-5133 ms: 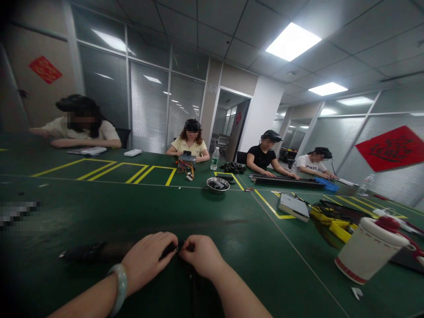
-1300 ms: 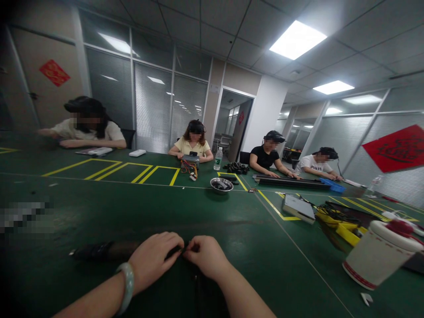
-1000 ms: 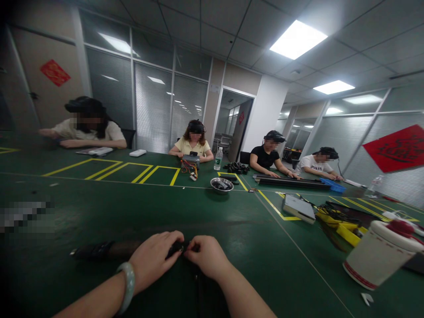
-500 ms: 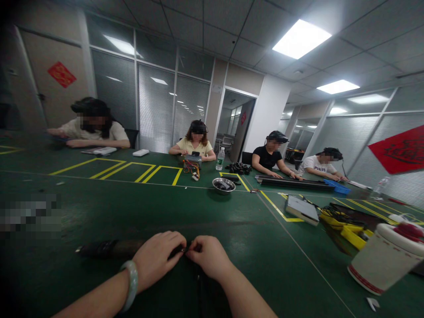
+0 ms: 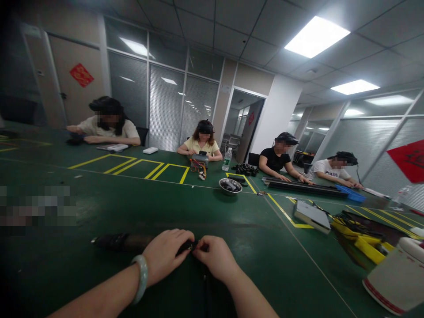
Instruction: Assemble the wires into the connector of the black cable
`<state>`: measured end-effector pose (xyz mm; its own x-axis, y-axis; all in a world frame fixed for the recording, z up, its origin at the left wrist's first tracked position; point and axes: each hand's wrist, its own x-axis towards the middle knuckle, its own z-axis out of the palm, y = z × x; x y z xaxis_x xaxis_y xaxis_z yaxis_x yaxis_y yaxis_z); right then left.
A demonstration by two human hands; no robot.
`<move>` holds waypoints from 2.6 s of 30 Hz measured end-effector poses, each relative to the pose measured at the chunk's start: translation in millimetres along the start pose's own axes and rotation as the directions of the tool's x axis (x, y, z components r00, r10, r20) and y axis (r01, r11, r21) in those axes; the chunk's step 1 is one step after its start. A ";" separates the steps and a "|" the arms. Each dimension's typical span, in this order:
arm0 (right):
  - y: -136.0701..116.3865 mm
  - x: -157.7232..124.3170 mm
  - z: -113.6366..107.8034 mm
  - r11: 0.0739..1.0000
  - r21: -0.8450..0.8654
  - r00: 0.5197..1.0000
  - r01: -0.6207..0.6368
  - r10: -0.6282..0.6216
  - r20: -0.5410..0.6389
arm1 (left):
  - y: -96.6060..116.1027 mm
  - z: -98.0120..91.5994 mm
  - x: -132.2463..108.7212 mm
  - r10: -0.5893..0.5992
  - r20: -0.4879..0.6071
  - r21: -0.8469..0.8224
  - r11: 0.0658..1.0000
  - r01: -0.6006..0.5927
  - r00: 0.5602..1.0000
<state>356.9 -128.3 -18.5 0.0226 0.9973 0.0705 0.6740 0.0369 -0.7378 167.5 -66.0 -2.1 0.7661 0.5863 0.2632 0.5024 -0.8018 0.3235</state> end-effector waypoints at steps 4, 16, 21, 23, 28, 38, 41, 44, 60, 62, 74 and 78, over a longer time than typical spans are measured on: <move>-1.4 0.0 0.0 1.000 0.013 1.000 -0.001 0.001 0.006 | -0.2 0.5 -0.5 0.004 0.008 0.016 1.000 -0.004 1.000; -0.5 -0.6 0.6 1.000 0.011 1.000 0.002 -0.002 0.005 | 0.2 0.7 -0.9 -0.016 -0.012 0.012 1.000 0.016 1.000; -0.8 -1.4 0.7 1.000 0.019 1.000 0.003 -0.003 0.001 | 1.7 -1.4 -1.0 -0.003 0.015 0.016 1.000 0.003 1.000; -1.5 -1.8 0.7 1.000 0.018 1.000 -0.004 0.004 0.001 | 1.7 -2.0 -1.2 0.017 0.014 0.010 1.000 -0.017 1.000; -1.3 -1.7 0.4 1.000 0.027 1.000 -0.014 0.014 0.004 | 0.8 0.4 -1.4 -0.014 -0.004 0.013 1.000 0.014 1.000; 2.7 0.2 1.7 0.999 0.033 1.000 -0.011 0.011 0.006 | -2.0 3.9 -0.5 0.029 -0.017 -0.007 1.000 -0.029 0.999; 1.0 -0.9 1.1 1.000 0.022 1.000 -0.009 0.009 -0.003 | -2.5 3.8 0.0 0.034 -0.021 -0.013 0.999 -0.034 0.999; 1.4 -1.4 1.5 1.000 0.006 1.000 -0.015 0.015 -0.011 | -2.3 4.0 -0.4 0.033 -0.020 -0.018 0.999 -0.033 0.999; 3.7 -0.8 2.5 1.000 0.015 1.000 -0.008 0.008 -0.015 | -2.1 3.8 -0.7 0.047 -0.007 0.021 0.999 -0.047 0.999; 4.4 -0.5 3.6 1.000 0.017 1.000 -0.006 0.006 -0.016 | -2.3 4.2 -0.2 0.044 -0.005 0.028 0.999 -0.044 0.999; 0.0 -0.9 0.6 1.000 0.011 1.000 -0.023 0.023 -0.008 | 1.5 0.6 -1.3 -0.047 -0.013 0.000 0.999 0.047 0.999; -2.4 -2.3 0.3 1.000 0.000 1.000 -0.010 0.010 -0.013 | 2.1 -1.2 -1.0 0.014 0.025 0.022 1.000 -0.014 1.000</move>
<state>355.0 -130.7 -17.1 0.0389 0.9967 0.0715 0.6734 0.0267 -0.7388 167.4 -68.2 -0.6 0.7828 0.5721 0.2448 0.5002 -0.8125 0.2995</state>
